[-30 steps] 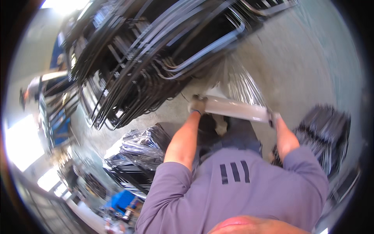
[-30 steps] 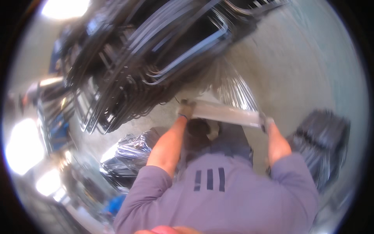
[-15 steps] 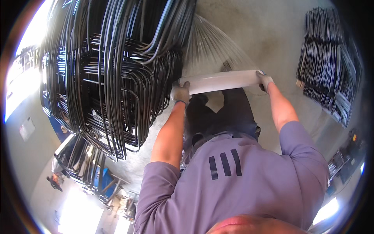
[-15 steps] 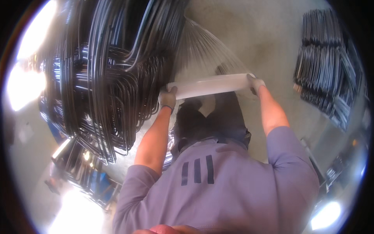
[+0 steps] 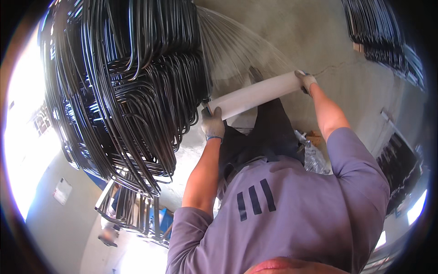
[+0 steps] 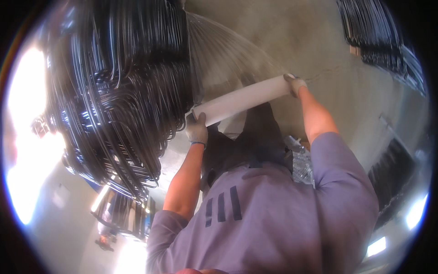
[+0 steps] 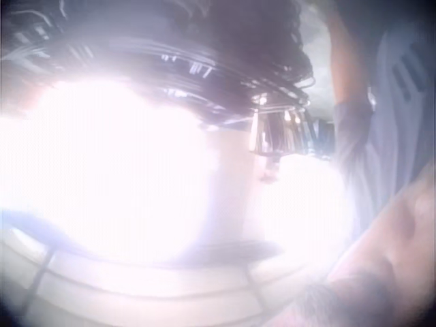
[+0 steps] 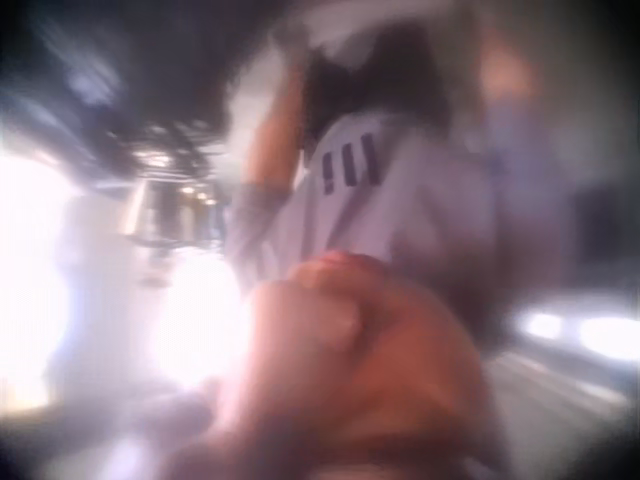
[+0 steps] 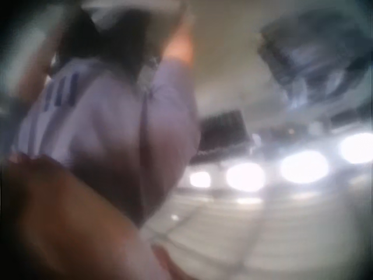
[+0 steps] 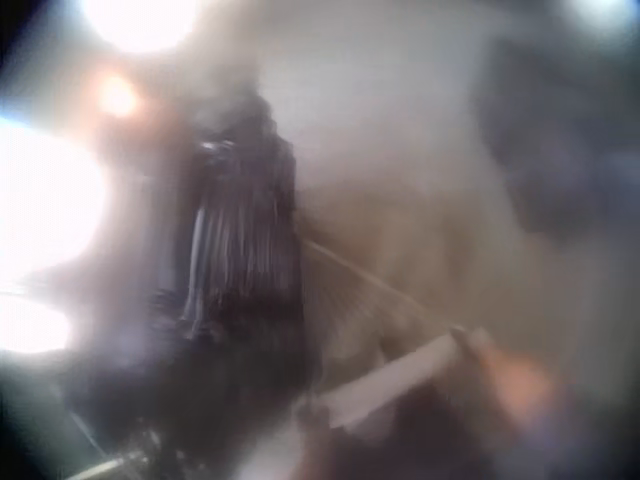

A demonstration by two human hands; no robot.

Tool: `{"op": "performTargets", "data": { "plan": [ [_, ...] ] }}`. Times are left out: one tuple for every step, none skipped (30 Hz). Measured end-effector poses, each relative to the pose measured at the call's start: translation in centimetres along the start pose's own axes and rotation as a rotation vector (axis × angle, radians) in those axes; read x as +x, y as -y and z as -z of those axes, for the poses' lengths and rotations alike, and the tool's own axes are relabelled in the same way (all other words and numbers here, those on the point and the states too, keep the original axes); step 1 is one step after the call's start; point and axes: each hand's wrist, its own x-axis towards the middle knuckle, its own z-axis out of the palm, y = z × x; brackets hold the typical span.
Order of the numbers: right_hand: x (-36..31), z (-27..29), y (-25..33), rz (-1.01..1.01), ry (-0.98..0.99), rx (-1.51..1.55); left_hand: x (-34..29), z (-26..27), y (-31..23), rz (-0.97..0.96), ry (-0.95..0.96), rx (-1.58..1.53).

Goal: The person wraps a stack of bent metal frames with plastic stretch film by hand, starting at the top and circling the stack multiple times.

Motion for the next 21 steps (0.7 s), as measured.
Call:
{"op": "performTargets", "data": {
  "plan": [
    [-0.8,-0.1,-0.4,-0.030,-0.016,-0.002,-0.7,0.6,-0.8,-0.028,0.000,-0.013],
    [-1.8,-0.1,-0.5,-0.046,0.028,-0.002,-0.9,1.0,-1.0,-0.059,-0.006,-0.031],
    [-2.8,0.0,-0.7,-0.062,0.073,-0.001,-0.9,1.6,-0.8,-0.086,0.010,0.012],
    [-4.2,0.2,-0.8,-0.079,0.115,0.000,-1.1,2.2,-0.6,-0.111,0.028,0.054],
    [-5.5,0.2,-1.0,-0.078,0.115,-0.029,-1.2,2.8,0.0,-0.137,0.050,0.098],
    [-6.6,-0.1,-1.1,-0.078,0.116,-0.056,-1.4,3.4,0.6,-0.180,0.050,0.147],
    [-7.6,-0.5,-1.6,-0.081,0.110,-0.078,-1.4,4.0,1.3,-0.229,0.057,0.194],
    [-7.7,-1.3,-2.1,-0.088,0.075,-0.085,-1.2,4.2,1.7,-0.280,0.062,0.231],
    [-7.5,-2.0,-2.5,-0.097,0.040,-0.093,-1.1,4.4,1.9,-0.294,0.076,0.199],
    [-7.4,-2.7,-4.0,-0.119,0.016,-0.109,-2.0,5.0,1.2,-0.293,0.096,0.179],
    [-7.6,-3.4,-5.2,-0.111,0.041,-0.045,-2.8,5.9,1.4,-0.291,0.113,0.171],
    [-7.6,-3.6,-6.3,-0.103,0.062,0.019,-3.4,6.5,2.5,-0.332,0.130,0.198],
    [-7.8,-3.8,-7.3,-0.083,0.079,0.082,-3.9,6.7,3.4,-0.378,0.140,0.215],
    [-7.6,-4.5,-8.7,-0.064,0.042,0.076,-4.1,6.3,3.8,-0.434,0.152,0.223],
    [-7.6,-5.8,-10.2,-0.045,0.004,0.069,-4.7,6.4,5.0,-0.409,0.163,0.218],
    [-7.0,-6.6,-10.7,-0.015,-0.033,0.056,-5.4,6.9,4.3,-0.409,0.210,0.163],
    [-8.8,-7.0,-10.4,-0.049,0.035,-0.021,-6.1,7.5,4.9,-0.405,0.213,0.184],
    [-8.6,-7.1,-9.8,-0.093,0.050,0.021,-6.4,7.5,5.1,-0.399,0.216,0.205],
    [-8.7,-7.2,-9.7,-0.145,0.075,0.063,-6.7,7.9,4.4,-0.381,0.256,0.214],
    [-8.6,-7.6,-10.4,-0.196,0.101,0.105,-6.8,7.9,4.8,-0.411,0.247,0.258],
    [-8.5,-8.1,-11.9,-0.196,0.067,0.173,-6.9,7.7,5.3,-0.440,0.238,0.303]
  ]
}}
